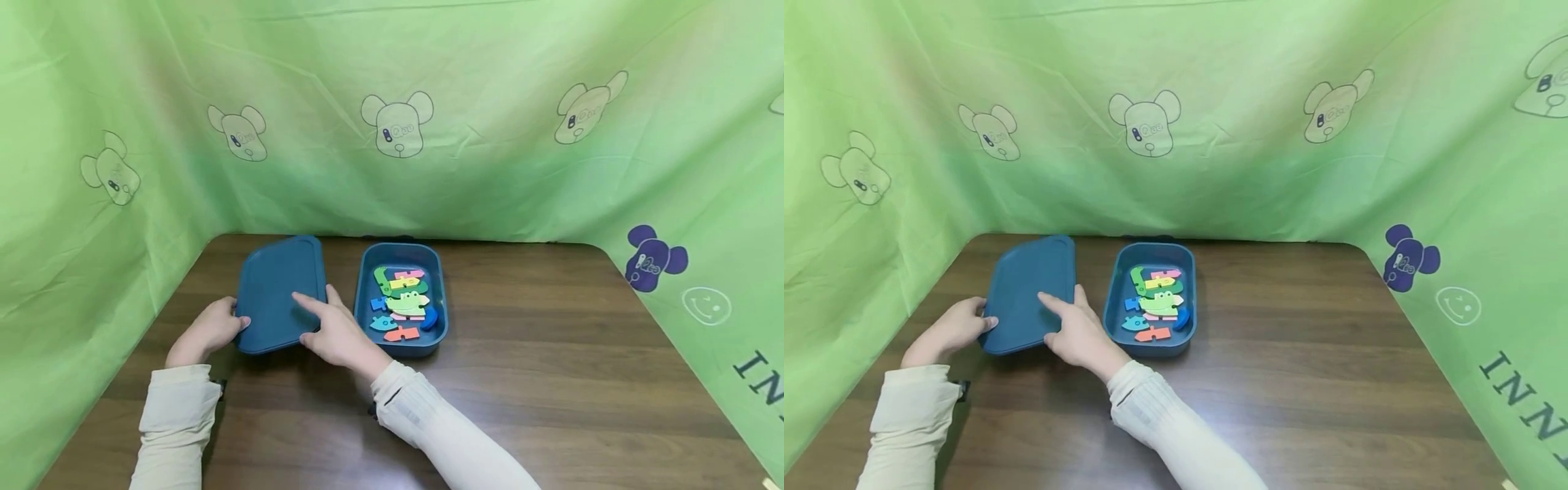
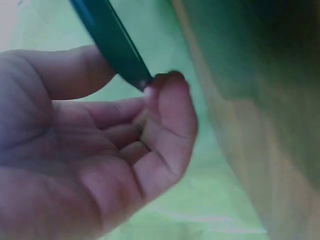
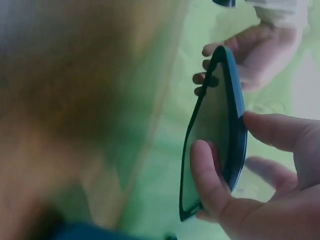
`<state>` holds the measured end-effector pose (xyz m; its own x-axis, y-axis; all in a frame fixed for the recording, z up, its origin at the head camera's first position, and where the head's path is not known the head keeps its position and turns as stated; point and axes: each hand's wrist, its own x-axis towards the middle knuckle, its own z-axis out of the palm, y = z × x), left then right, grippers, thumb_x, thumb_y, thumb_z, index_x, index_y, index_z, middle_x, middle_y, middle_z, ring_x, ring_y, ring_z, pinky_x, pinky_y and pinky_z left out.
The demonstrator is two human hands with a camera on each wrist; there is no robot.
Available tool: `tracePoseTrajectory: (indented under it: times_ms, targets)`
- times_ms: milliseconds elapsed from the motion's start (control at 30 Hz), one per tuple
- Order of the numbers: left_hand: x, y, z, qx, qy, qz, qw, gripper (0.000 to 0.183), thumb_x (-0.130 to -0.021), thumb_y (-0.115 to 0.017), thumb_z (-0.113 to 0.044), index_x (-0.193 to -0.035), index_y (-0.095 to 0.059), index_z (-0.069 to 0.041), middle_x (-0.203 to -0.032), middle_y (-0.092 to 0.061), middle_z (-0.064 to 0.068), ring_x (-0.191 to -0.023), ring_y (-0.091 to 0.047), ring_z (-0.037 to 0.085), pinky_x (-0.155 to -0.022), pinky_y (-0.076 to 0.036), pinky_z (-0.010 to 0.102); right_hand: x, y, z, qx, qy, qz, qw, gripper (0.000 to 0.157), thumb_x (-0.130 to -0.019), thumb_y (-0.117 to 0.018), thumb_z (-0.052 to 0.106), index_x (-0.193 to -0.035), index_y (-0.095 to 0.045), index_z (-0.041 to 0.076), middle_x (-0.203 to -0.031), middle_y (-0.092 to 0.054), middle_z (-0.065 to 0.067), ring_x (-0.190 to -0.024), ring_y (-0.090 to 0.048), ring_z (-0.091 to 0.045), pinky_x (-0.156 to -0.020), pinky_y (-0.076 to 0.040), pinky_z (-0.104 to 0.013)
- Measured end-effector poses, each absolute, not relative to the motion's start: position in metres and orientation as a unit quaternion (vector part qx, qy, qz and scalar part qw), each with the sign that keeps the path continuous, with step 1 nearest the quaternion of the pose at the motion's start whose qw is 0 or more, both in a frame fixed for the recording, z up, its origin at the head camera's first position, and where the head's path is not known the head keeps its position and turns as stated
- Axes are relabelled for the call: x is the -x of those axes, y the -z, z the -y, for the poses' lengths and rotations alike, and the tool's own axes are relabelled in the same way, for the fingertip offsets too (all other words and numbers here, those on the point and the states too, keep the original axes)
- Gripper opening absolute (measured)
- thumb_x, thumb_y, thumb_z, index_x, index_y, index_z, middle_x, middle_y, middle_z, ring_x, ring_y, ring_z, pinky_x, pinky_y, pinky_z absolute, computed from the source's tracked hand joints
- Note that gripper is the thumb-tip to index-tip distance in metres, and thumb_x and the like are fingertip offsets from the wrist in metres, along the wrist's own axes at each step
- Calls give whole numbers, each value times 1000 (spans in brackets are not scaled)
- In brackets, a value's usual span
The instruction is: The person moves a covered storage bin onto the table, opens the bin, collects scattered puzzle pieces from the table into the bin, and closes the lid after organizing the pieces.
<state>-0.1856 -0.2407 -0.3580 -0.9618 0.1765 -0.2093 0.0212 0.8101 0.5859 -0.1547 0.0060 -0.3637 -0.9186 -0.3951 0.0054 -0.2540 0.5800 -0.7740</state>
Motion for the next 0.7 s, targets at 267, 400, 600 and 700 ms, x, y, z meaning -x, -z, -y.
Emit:
tracePoseTrajectory:
  times_ms: [267,400,600,700]
  targets:
    - [180,347,203,-110,-344,-929,84,63,-104,-53,-13,-154,-23,13,-152,-33,35,-138,-35,50,-109,-31,59,151,346,-56,190,402,-895,37,61,-92,-77,28,-148,-54,26,-166,-8,-22,-147,-23,-43,-109,-35,-55]
    - [177,350,180,-140,-364,-919,66,69,-105,-56,-24,-160,-21,-2,-158,-30,28,-141,-34,46,-111,-29,58,148,348,-85,186,403,-896,-20,48,-89,-81,27,-133,-66,18,-165,-15,-23,-139,-40,-41,-102,-43,-50]
    - [174,358,143,-181,-360,-912,84,97,-91,-71,-54,-163,-20,-13,-159,-32,23,-142,-36,41,-110,-31,57,139,352,-128,207,401,-886,-113,31,-81,-88,20,-105,-68,14,-162,-24,-22,-137,-41,-45,-94,-50,-49]
    - [173,362,126,-202,-351,-909,98,105,-84,-77,-56,-162,-23,-12,-160,-29,22,-144,-32,38,-111,-31,54,134,354,-147,218,372,-891,-140,32,-80,-89,23,-101,-66,15,-160,-29,-24,-139,-38,-46,-100,-44,-54]
